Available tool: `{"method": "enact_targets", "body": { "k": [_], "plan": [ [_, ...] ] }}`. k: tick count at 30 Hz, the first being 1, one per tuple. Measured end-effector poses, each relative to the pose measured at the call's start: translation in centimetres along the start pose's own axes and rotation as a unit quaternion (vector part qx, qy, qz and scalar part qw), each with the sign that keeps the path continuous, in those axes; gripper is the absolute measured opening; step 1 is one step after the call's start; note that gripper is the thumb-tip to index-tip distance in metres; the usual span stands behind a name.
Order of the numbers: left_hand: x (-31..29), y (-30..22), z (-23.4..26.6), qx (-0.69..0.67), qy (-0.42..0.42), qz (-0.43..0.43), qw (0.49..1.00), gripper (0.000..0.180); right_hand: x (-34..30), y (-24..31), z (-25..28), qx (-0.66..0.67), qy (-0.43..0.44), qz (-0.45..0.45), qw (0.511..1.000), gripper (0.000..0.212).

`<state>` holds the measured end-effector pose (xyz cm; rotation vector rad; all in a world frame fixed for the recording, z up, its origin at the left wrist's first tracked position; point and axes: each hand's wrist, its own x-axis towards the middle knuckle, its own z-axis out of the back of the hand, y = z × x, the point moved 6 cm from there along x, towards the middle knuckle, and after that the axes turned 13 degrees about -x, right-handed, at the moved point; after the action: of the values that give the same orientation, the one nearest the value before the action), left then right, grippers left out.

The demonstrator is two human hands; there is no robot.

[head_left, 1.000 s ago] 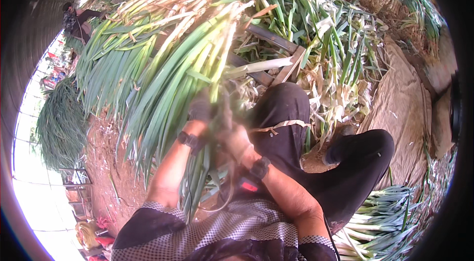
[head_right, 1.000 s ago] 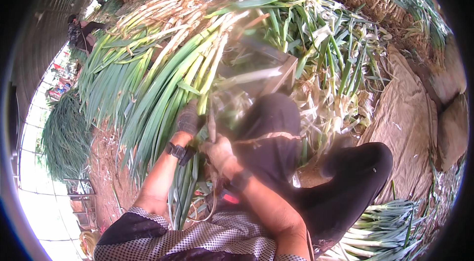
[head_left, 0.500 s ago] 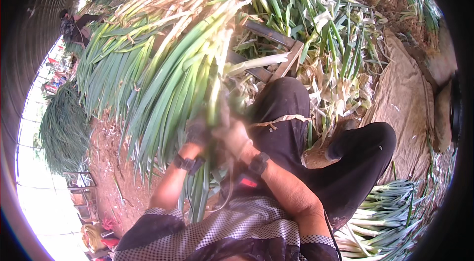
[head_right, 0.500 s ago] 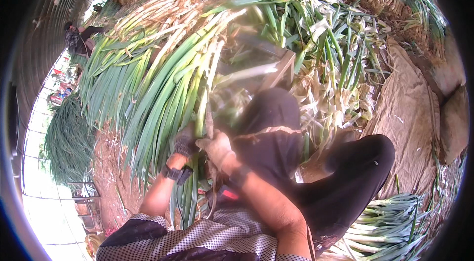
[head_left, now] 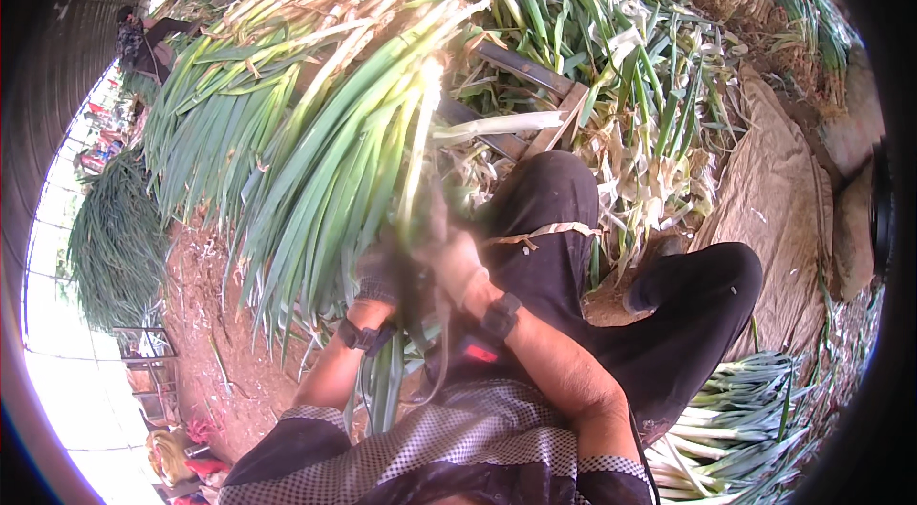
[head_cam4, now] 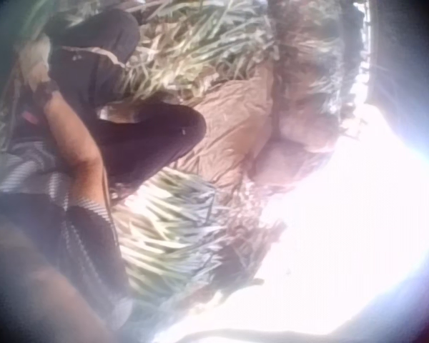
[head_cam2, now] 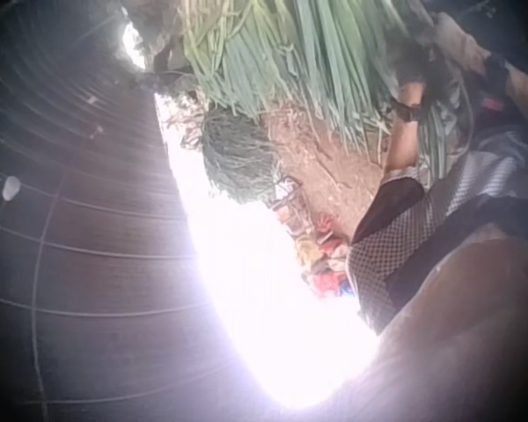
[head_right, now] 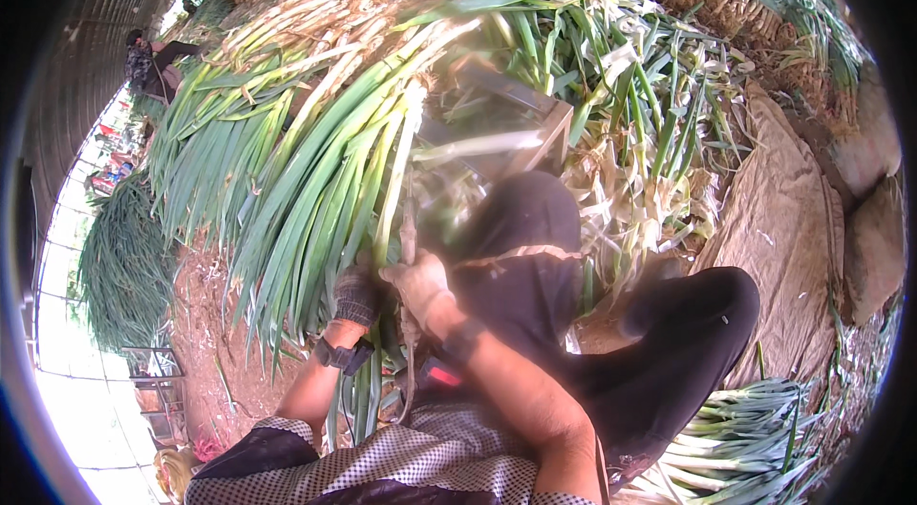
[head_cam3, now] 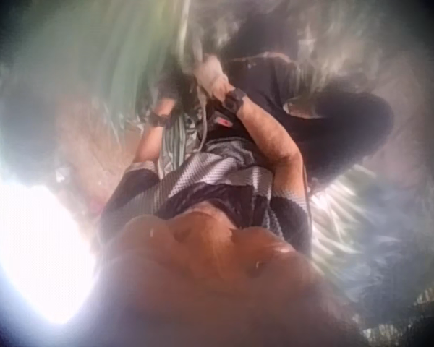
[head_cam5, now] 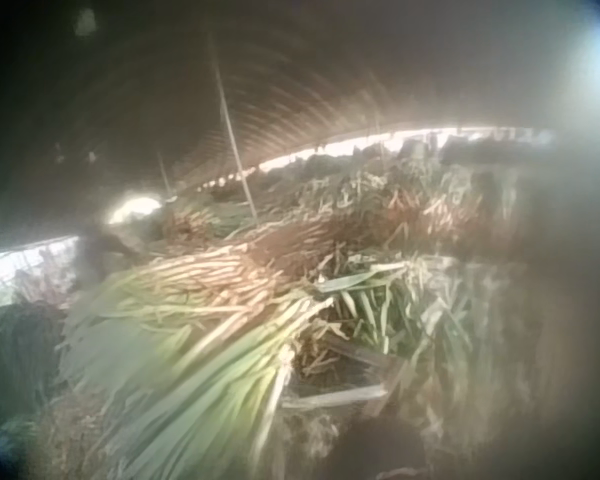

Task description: The recorder is cleaning and trimming large leeks by hand using a fixed blade on a stand.

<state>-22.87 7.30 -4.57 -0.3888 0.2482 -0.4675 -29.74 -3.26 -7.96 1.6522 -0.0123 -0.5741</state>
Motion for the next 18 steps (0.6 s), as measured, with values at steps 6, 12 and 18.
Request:
{"method": "enact_targets", "body": {
  "k": [6, 12, 18],
  "plan": [
    [-2.4, 2.0, -0.4, -0.035, -0.034, -0.09, 0.995, 0.058, 2.5, 2.8, 1.3, 0.054, -0.014, -0.086, 0.995, 0.025],
    [-4.3, 0.5, 1.2, -0.059, -0.024, -0.063, 0.996, 0.056, 7.8, 4.9, 1.6, 0.013, -0.029, -0.047, 0.998, 0.026],
    [-4.2, 0.6, 1.2, -0.103, 0.01, -0.024, 0.994, 0.05, 8.8, 5.5, 2.0, 0.097, 0.063, -0.126, 0.985, 0.037]
  ]
}}
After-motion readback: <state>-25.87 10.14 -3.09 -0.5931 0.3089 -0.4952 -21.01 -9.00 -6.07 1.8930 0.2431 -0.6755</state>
